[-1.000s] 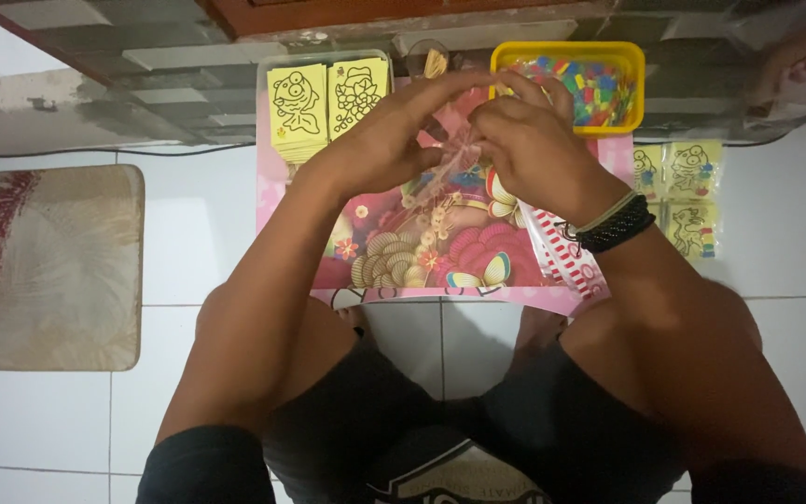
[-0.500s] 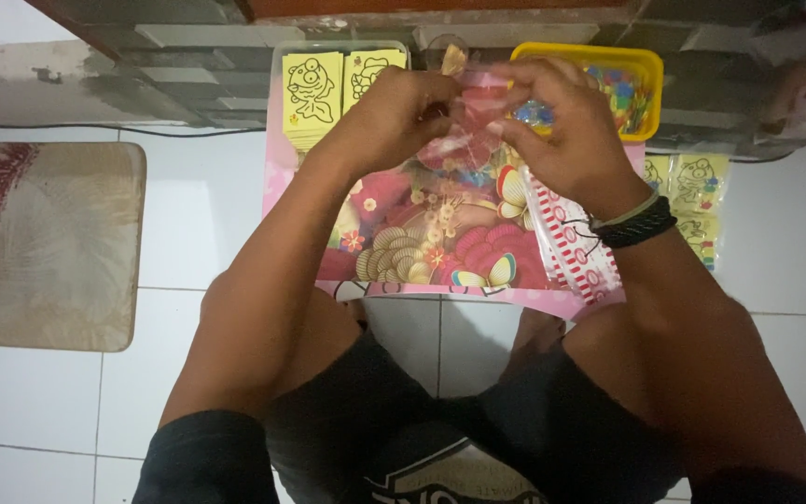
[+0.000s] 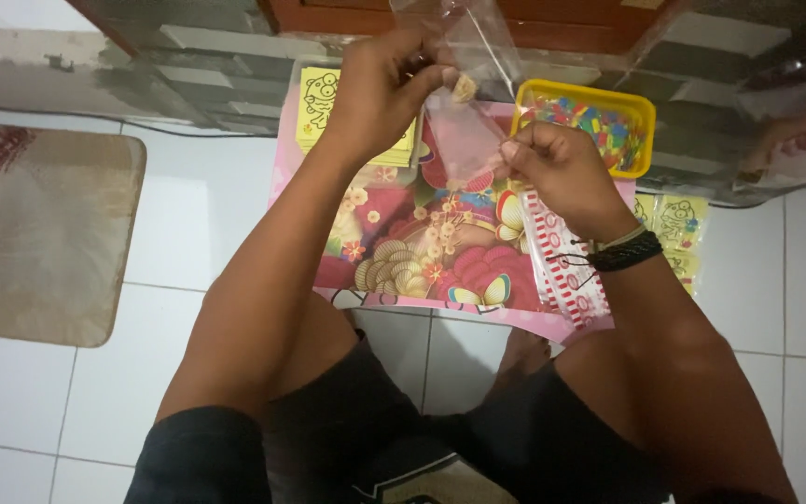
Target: The person places yellow cards with cartoon fish drawings into small clear plastic bags. They then add small colorful items from a yellow container into the bags and seal them. The packed bags are placed on the floor.
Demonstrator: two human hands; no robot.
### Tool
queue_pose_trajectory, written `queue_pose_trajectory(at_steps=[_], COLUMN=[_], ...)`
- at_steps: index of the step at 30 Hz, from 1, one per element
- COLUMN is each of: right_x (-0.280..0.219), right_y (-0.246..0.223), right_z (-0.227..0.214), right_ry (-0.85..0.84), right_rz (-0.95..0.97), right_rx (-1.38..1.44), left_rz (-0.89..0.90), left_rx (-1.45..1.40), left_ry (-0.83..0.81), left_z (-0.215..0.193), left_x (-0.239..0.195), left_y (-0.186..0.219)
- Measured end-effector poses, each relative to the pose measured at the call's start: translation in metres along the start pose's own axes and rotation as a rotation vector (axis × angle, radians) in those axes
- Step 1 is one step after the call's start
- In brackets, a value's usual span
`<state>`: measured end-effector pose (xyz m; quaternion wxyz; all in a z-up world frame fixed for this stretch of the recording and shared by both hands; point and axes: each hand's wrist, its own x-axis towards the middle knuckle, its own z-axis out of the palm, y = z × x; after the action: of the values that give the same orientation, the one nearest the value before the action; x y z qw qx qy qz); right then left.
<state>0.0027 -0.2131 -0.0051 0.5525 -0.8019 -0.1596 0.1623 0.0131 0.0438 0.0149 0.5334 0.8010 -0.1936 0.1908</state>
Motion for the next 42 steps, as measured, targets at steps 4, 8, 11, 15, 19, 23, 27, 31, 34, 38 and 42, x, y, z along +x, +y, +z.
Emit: queue_pose_trajectory(at_steps=[4, 8, 11, 15, 19, 23, 27, 31, 34, 38, 42], right_x=[0.000, 0.007, 0.026, 0.062, 0.118, 0.148, 0.158, 0.166, 0.171, 0.172, 0.185], right_y=[-0.007, 0.001, 0.024, 0.028, 0.066, 0.082, 0.066, 0.051, 0.038, 0.021, 0.042], right_z=[0.007, 0.022, 0.037, 0.067, 0.108, 0.141, 0.164, 0.183, 0.191, 0.188, 0.187], right_ry=[-0.073, -0.133, -0.100, -0.091, -0.069, -0.065, -0.106, -0.197, -0.224, -0.302, -0.252], right_rz=[0.117, 0.037, -0.046, -0.376, -0.646, -0.538, -0.611, -0.370, -0.419, -0.213, -0.228], right_rx=[0.126, -0.098, -0.284, -0.592, -0.736, -0.937, -0.936, -0.979, -1.085, -1.108, -1.023], left_rz=[0.131, 0.243, 0.238, 0.199, 0.169, 0.180, 0.189, 0.134, 0.129, 0.049, 0.065], left_rx=[0.193, 0.418, 0.492, 0.555, 0.556, 0.519, 0.476, 0.539, 0.533, 0.520, 0.523], left_ry=[-0.036, 0.001, 0.058, 0.117, 0.146, 0.126, 0.072, 0.036, 0.018, -0.025, 0.026], left_z=[-0.015, -0.045, -0.071, -0.090, -0.099, -0.106, -0.109, -0.106, -0.104, -0.099, -0.101], left_x=[0.000, 0.006, 0.002, -0.001, -0.011, -0.016, -0.014, -0.014, -0.012, -0.012, -0.013], left_y=[-0.007, -0.035, -0.033, -0.053, -0.048, -0.039, -0.039, -0.040, -0.038, -0.038, -0.037])
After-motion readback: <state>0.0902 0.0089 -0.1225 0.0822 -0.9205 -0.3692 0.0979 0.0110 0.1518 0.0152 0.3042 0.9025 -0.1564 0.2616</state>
